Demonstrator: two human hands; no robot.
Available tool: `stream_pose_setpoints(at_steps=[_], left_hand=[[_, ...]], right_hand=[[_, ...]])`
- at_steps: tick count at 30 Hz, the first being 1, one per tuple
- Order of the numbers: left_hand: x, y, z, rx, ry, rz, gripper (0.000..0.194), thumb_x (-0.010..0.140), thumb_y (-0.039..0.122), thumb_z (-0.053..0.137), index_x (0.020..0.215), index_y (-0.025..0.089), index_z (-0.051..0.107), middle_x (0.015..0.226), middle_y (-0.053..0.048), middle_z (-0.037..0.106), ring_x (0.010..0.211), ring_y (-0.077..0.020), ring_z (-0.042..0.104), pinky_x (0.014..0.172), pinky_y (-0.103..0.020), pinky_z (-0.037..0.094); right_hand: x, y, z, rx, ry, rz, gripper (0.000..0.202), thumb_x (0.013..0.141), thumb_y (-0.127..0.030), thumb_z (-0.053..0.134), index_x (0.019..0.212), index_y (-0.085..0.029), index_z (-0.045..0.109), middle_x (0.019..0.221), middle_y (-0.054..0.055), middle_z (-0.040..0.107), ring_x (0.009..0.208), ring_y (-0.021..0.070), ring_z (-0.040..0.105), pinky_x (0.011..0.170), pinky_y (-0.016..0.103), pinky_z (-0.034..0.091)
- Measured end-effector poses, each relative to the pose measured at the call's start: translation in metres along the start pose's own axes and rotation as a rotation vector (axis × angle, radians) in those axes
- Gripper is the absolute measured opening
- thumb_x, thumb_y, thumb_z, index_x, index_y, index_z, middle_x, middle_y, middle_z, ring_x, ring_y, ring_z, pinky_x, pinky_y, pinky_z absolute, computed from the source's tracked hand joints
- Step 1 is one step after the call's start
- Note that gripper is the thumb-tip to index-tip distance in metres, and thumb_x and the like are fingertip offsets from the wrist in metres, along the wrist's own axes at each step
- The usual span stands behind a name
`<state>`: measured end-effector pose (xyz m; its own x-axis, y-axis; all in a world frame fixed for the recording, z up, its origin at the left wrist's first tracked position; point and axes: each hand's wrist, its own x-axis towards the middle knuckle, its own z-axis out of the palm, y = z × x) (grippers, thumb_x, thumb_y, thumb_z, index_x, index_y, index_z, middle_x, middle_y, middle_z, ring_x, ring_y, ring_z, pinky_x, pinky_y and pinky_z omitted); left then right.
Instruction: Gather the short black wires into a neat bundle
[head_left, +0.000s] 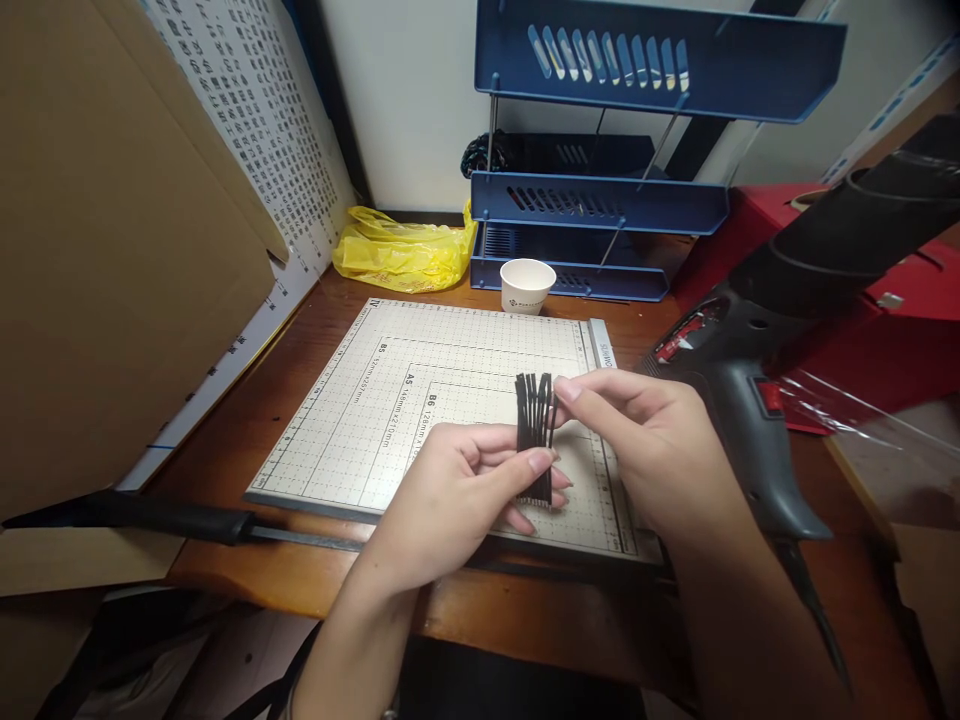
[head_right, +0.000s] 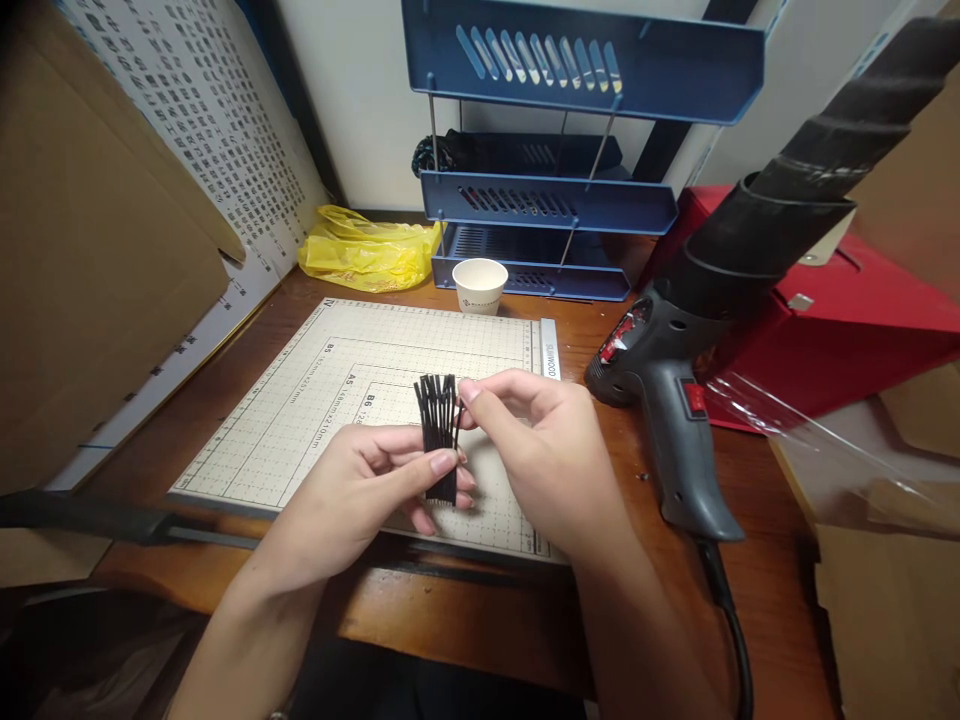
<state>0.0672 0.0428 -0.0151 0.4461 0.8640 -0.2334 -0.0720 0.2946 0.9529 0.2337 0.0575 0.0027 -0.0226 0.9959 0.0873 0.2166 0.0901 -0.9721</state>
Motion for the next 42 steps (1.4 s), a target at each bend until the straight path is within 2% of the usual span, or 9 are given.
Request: stream_pose_setpoints(at_steps=[10,19,25,29,36,39,42], left_hand=[[0.0006,-0.0019,0.0014,-0.013,0.019,-0.003,0.026,0.090,0.033,0.066,0.096,0.009,0.075,0.084,-0.008,0.073,0.072,-0.0113,0.067,0.056,-0.014,0.053],[0.0008,-0.0023,0.0027,-0.019,0.061,-0.007,0.024,0.090,0.031,0.066,0.094,0.008,0.073,0.089,-0.010,0.074,0.069,-0.0106,0.067,0.055,-0.014,0.054],[0.0005,-0.0024,0.0019,-0.016,0.020,-0.002,0.026,0.091,0.033,0.065,0.094,0.008,0.073,0.089,-0.010,0.074,0.071,-0.0106,0.066,0.057,-0.014,0.053],[0.0000,-0.0025,0.0003,0.001,0.008,-0.011,0.027,0.091,0.034,0.065,0.093,0.008,0.074,0.085,-0.010,0.074,0.073,-0.0117,0.067,0.058,-0.014,0.053],[-0.0005,-0.0025,-0.0024,-0.011,-0.035,0.003,0.027,0.091,0.033,0.065,0.102,0.010,0.075,0.085,-0.008,0.073,0.072,-0.0114,0.067,0.058,-0.015,0.053],[-0.0006,-0.0024,-0.0029,-0.005,-0.039,-0.006,0.027,0.091,0.033,0.065,0.098,0.009,0.075,0.085,-0.009,0.073,0.072,-0.0111,0.066,0.058,-0.014,0.053],[-0.0010,-0.0022,-0.0024,0.007,-0.042,-0.005,0.029,0.092,0.034,0.063,0.093,0.008,0.074,0.085,-0.010,0.073,0.073,-0.0117,0.066,0.058,-0.014,0.052]], right_hand=[[-0.0007,0.0024,0.0009,-0.019,0.015,-0.018,0.027,0.088,-0.034,0.067,0.066,-0.019,0.069,0.066,-0.002,0.067,0.063,0.0077,0.061,0.061,0.014,0.046],[0.0006,0.0011,0.0004,-0.046,0.036,-0.042,0.032,0.090,-0.038,0.064,0.065,-0.019,0.070,0.067,-0.001,0.069,0.064,0.0088,0.064,0.062,0.014,0.048],[-0.0017,0.0020,0.0018,-0.058,-0.018,-0.006,0.031,0.089,-0.039,0.065,0.066,-0.018,0.069,0.065,-0.001,0.069,0.062,0.0086,0.062,0.060,0.014,0.046],[-0.0021,0.0022,0.0011,-0.055,-0.001,-0.019,0.028,0.089,-0.036,0.065,0.067,-0.019,0.069,0.064,-0.003,0.068,0.061,0.0075,0.061,0.059,0.014,0.045],[-0.0018,0.0005,-0.0003,-0.067,-0.013,-0.051,0.029,0.091,-0.031,0.062,0.064,-0.019,0.065,0.064,-0.004,0.066,0.063,0.0072,0.059,0.063,0.014,0.044],[-0.0027,-0.0012,-0.0010,-0.059,-0.014,-0.043,0.025,0.089,-0.026,0.061,0.066,-0.019,0.068,0.067,-0.004,0.068,0.066,0.0080,0.061,0.064,0.014,0.045],[-0.0036,-0.0020,-0.0014,-0.045,-0.049,-0.030,0.020,0.088,-0.031,0.064,0.074,-0.020,0.071,0.070,-0.002,0.070,0.066,0.0101,0.062,0.062,0.016,0.047]])
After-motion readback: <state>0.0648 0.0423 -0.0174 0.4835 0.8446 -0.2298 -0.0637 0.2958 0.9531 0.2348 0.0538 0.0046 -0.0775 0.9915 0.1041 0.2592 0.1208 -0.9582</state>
